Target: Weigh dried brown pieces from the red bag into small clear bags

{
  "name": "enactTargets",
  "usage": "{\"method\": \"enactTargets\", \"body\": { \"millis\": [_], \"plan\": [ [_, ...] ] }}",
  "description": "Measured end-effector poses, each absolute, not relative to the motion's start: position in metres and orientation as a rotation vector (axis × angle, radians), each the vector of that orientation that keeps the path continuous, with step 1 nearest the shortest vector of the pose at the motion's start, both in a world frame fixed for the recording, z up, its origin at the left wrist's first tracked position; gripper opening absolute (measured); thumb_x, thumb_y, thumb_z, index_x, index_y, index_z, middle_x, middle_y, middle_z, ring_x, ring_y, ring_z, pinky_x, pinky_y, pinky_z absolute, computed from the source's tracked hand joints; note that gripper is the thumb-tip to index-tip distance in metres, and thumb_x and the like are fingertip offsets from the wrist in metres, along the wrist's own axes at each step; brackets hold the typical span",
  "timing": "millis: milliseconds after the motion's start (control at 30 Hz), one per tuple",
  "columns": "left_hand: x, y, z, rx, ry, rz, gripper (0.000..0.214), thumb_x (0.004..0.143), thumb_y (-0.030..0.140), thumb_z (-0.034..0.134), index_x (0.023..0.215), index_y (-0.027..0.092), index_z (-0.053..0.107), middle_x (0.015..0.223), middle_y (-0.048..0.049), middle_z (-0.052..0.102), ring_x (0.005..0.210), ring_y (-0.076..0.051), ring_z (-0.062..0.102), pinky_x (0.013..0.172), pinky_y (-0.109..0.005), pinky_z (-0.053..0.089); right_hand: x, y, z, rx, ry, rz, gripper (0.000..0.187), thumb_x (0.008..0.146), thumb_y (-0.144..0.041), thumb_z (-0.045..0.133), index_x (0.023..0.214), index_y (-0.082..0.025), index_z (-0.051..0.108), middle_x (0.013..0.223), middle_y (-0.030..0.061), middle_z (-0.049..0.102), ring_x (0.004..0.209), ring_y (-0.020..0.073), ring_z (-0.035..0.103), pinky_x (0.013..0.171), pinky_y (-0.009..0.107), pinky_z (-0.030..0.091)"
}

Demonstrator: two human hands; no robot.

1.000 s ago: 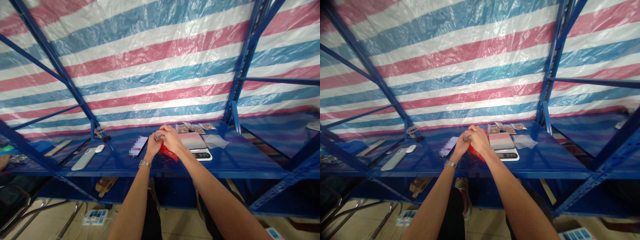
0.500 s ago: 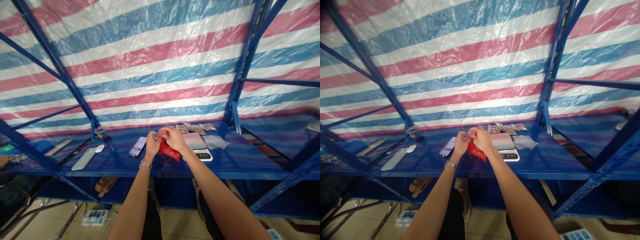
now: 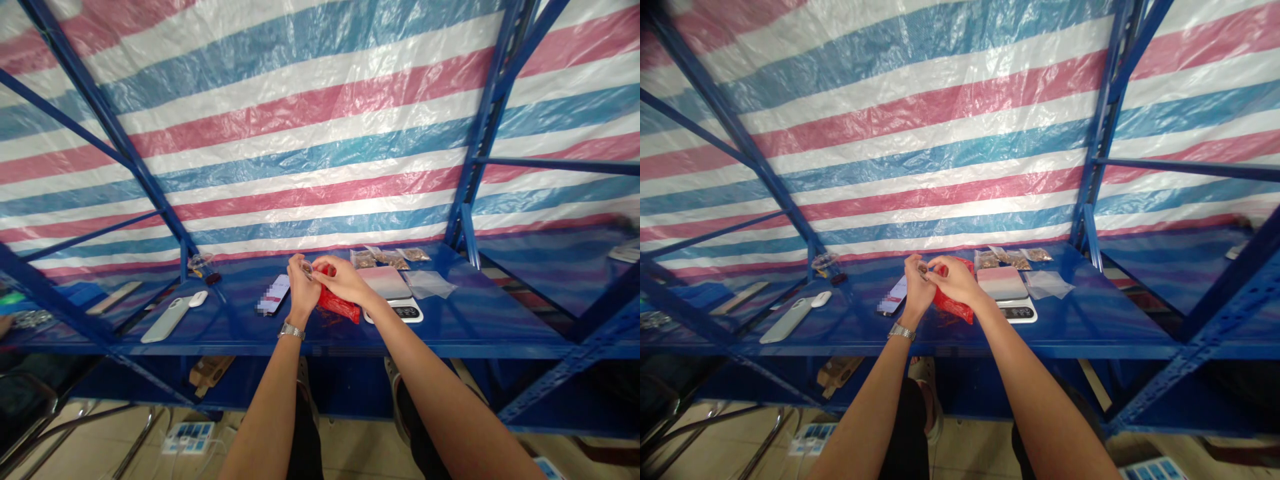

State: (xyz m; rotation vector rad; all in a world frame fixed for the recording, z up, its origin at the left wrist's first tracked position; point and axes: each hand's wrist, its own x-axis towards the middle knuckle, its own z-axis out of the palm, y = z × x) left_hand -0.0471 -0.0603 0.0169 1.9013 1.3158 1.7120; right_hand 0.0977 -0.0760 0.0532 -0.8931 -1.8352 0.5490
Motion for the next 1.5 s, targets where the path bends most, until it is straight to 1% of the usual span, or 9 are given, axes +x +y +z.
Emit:
{"method": "enactTargets", "body": {
  "millis": [200, 467, 667, 833, 1033, 1200, 1267, 1367, 1500],
  "plan": [
    [-0.043, -0.065, 0.017, 2.013, 1.443, 1.64, 0.056, 0.077, 0.017, 0.071, 0.124, 0.022, 0.041, 0.105, -0.0066, 0.055, 0.103, -0.026, 0.047, 0.096, -0.041, 0.04, 0.094, -0.08, 0.055, -0.856, -1.867, 0.627, 0.018, 0.085, -0.022, 0.072, 0.103, -0.02, 0.073, 0.101, 0.0048, 0.077, 0.088, 0.0185, 0.07, 0.086, 0.032, 0.052],
    [-0.04, -0.062, 0.02, 1.834, 1.335, 1.654, 0.054, 0.084, 0.022, 0.072, 0.133, 0.023, 0.048, 0.122, -0.0105, 0.059, 0.11, -0.023, 0.058, 0.097, -0.038, 0.049, 0.104, -0.079, 0.061, -0.977, -1.714, 0.436, 0.016, 0.091, -0.017, 0.062, 0.095, -0.022, 0.076, 0.096, 0.0038, 0.08, 0.087, 0.019, 0.072, 0.084, 0.031, 0.052],
    [-0.039, -0.068, 0.025, 1.797, 1.275, 1.603, 0.042, 0.091, 0.033, 0.069, 0.13, 0.024, 0.058, 0.105, -0.0061, 0.072, 0.089, -0.021, 0.069, 0.082, -0.033, 0.053, 0.105, -0.08, 0.064, -0.931, -1.651, 0.398, 0.016, 0.093, -0.026, 0.063, 0.1, -0.023, 0.077, 0.099, 0.0041, 0.08, 0.09, 0.0198, 0.072, 0.086, 0.032, 0.053],
    [-0.042, -0.072, 0.028, 1.826, 1.333, 1.62, 0.051, 0.09, 0.033, 0.071, 0.138, 0.025, 0.054, 0.095, -0.0042, 0.073, 0.083, -0.021, 0.069, 0.08, -0.034, 0.053, 0.105, -0.078, 0.063, -0.93, -1.675, 0.43, 0.016, 0.091, -0.024, 0.064, 0.097, -0.022, 0.078, 0.1, 0.0045, 0.08, 0.089, 0.0197, 0.072, 0.086, 0.032, 0.053],
    [-0.042, -0.071, 0.029, 1.974, 1.385, 1.635, 0.052, 0.085, 0.03, 0.076, 0.134, 0.024, 0.057, 0.12, -0.0117, 0.069, 0.114, -0.029, 0.065, 0.101, -0.045, 0.05, 0.108, -0.073, 0.062, -0.946, -1.54, 0.373, 0.018, 0.09, -0.027, 0.061, 0.097, -0.022, 0.077, 0.1, 0.0049, 0.079, 0.085, 0.0199, 0.07, 0.083, 0.032, 0.053],
    [-0.028, -0.084, 0.033, 2.047, 1.186, 1.569, 0.066, 0.086, 0.03, 0.076, 0.145, 0.026, 0.048, 0.142, -0.0122, 0.059, 0.131, -0.029, 0.06, 0.111, -0.044, 0.047, 0.112, -0.069, 0.065, -0.922, -1.345, 0.454, 0.03, 0.091, -0.034, 0.061, 0.115, -0.022, 0.073, 0.097, 0.0048, 0.077, 0.08, 0.0192, 0.068, 0.075, 0.031, 0.053],
    [-0.019, -0.092, 0.034, 2.048, 1.06, 1.496, 0.063, 0.09, 0.031, 0.072, 0.148, 0.027, 0.047, 0.141, -0.0114, 0.061, 0.127, -0.028, 0.062, 0.108, -0.041, 0.05, 0.116, -0.067, 0.065, -0.882, -1.312, 0.526, 0.033, 0.09, -0.036, 0.061, 0.118, -0.021, 0.07, 0.093, 0.0043, 0.076, 0.08, 0.0191, 0.069, 0.074, 0.03, 0.054],
    [-0.01, -0.099, 0.032, 2.036, 0.97, 1.363, 0.062, 0.094, 0.034, 0.069, 0.151, 0.029, 0.045, 0.127, -0.0095, 0.069, 0.104, -0.024, 0.07, 0.091, -0.037, 0.056, 0.133, -0.064, 0.065, -0.903, -1.31, 0.557, 0.034, 0.09, -0.034, 0.058, 0.12, -0.02, 0.068, 0.089, 0.0041, 0.075, 0.078, 0.0191, 0.069, 0.075, 0.03, 0.055],
    [-0.01, -0.096, 0.028, 2.113, 1.102, 1.309, 0.042, 0.097, 0.038, 0.063, 0.138, 0.028, 0.061, 0.107, -0.007, 0.072, 0.086, -0.022, 0.067, 0.081, -0.037, 0.056, 0.172, -0.06, 0.057, -1.17, -1.375, 0.431, 0.037, 0.091, -0.023, 0.054, 0.125, -0.017, 0.066, 0.093, 0.0069, 0.075, 0.077, 0.0203, 0.069, 0.076, 0.033, 0.054]
  ]
}}
